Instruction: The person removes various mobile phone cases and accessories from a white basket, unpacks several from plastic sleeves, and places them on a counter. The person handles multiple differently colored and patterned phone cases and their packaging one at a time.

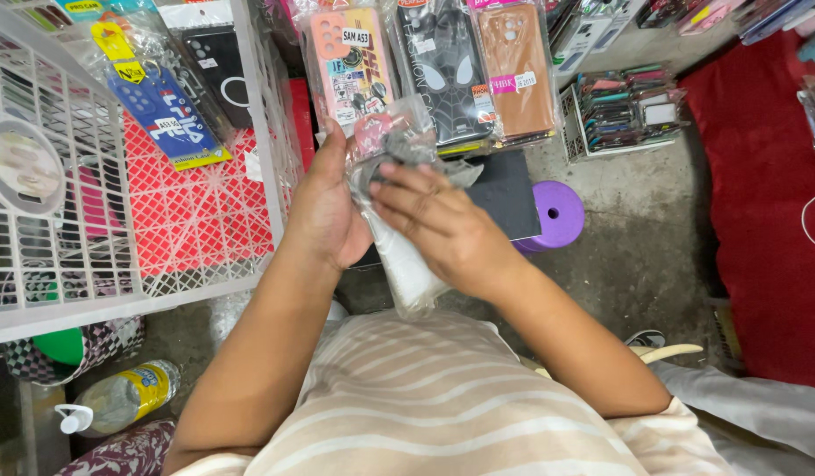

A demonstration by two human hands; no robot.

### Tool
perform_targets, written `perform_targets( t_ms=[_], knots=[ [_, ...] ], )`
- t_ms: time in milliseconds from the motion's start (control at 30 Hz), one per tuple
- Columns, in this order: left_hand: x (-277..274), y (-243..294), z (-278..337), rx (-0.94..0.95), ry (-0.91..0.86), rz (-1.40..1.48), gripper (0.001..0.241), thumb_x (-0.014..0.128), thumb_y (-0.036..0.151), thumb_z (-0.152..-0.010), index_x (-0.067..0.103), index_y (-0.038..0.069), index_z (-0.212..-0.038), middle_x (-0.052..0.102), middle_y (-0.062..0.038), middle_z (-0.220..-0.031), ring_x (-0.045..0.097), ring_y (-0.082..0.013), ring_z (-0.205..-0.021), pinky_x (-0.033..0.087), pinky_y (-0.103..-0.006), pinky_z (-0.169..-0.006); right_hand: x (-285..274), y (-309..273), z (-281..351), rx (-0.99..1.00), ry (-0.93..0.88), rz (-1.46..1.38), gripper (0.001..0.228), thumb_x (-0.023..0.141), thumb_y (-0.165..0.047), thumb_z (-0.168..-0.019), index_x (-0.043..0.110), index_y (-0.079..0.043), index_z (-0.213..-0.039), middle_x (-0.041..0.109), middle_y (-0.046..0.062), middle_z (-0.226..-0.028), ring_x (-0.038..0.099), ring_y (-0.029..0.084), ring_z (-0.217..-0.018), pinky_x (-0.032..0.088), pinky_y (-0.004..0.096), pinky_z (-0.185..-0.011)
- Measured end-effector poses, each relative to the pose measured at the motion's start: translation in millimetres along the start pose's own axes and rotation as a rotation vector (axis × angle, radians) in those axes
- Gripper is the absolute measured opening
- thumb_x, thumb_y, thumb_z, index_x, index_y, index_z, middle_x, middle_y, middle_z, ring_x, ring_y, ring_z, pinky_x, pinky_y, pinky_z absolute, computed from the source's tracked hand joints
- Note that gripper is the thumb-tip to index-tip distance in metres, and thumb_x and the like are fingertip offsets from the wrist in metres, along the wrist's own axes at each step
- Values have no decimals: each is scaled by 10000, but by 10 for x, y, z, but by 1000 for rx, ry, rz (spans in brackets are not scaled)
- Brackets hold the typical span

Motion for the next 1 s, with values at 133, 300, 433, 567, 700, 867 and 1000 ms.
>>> perform_targets(
  t_ms=[133,300,433,567,700,867,1000],
  knots=[
    [60,64,17,20,-52,0,608,324,517,-1083,511,51,-1426,651,-191,-1336,681,-329,-1111,572,-506,-981,79,-118,109,-27,-35,-42,384,661,42,-907,690,28,-1290,624,134,-1419,535,332,-1418,414,503,-1209],
    [66,92,66,-3,-52,33,649,336,519,-1070,494,25,-1460,634,-196,-1379,659,-348,-1216,557,-509,-1037,126,-137,271,-52,-33,-175,320,648,61,-902,703,28,-1216,640,145,-1387,559,342,-1396,427,494,-1192],
    [85,161,56,30,-99,52,710,318,538,-1076,469,-17,-1493,611,-203,-1422,615,-353,-1301,509,-521,-1116,158,-187,393,-50,-51,-263,237,674,38,-944,709,20,-1177,650,131,-1374,580,323,-1381,445,488,-1186],
    [-65,187,31,29,1,53,687,301,507,-1089,472,-23,-1490,606,-203,-1434,599,-346,-1326,487,-510,-1148,177,-229,459,-31,-64,-251,181,698,-8,-953,708,5,-1133,669,108,-1337,606,309,-1334,464,472,-1144],
    [-165,270,23,83,28,93,610,273,486,-1108,486,31,-1454,609,-195,-1420,600,-350,-1311,486,-516,-1146,196,-298,509,-94,-128,-241,290,688,-31,-872,710,24,-1156,667,121,-1276,620,319,-1253,489,474,-1061],
    [-167,437,142,161,38,120,551,268,468,-1109,497,71,-1414,621,-194,-1387,609,-372,-1281,485,-540,-1141,128,-298,568,-70,-119,-286,331,691,-12,-795,714,-28,-1125,670,103,-1182,630,318,-1174,502,471,-993],
    [-115,553,280,224,60,232,558,268,477,-1103,489,66,-1410,606,-178,-1393,600,-373,-1289,478,-564,-1143,-124,-172,674,17,61,-85,432,700,-15,-703,710,-41,-1134,646,88,-1040,640,295,-983,496,437,-816]
  ],
)
Point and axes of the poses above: each hand's wrist, its own z-axis away from the middle knuckle, its own x-axis out of the palm, y = z × x, the point moved 7 cm from there along -z, towards the middle knuckle
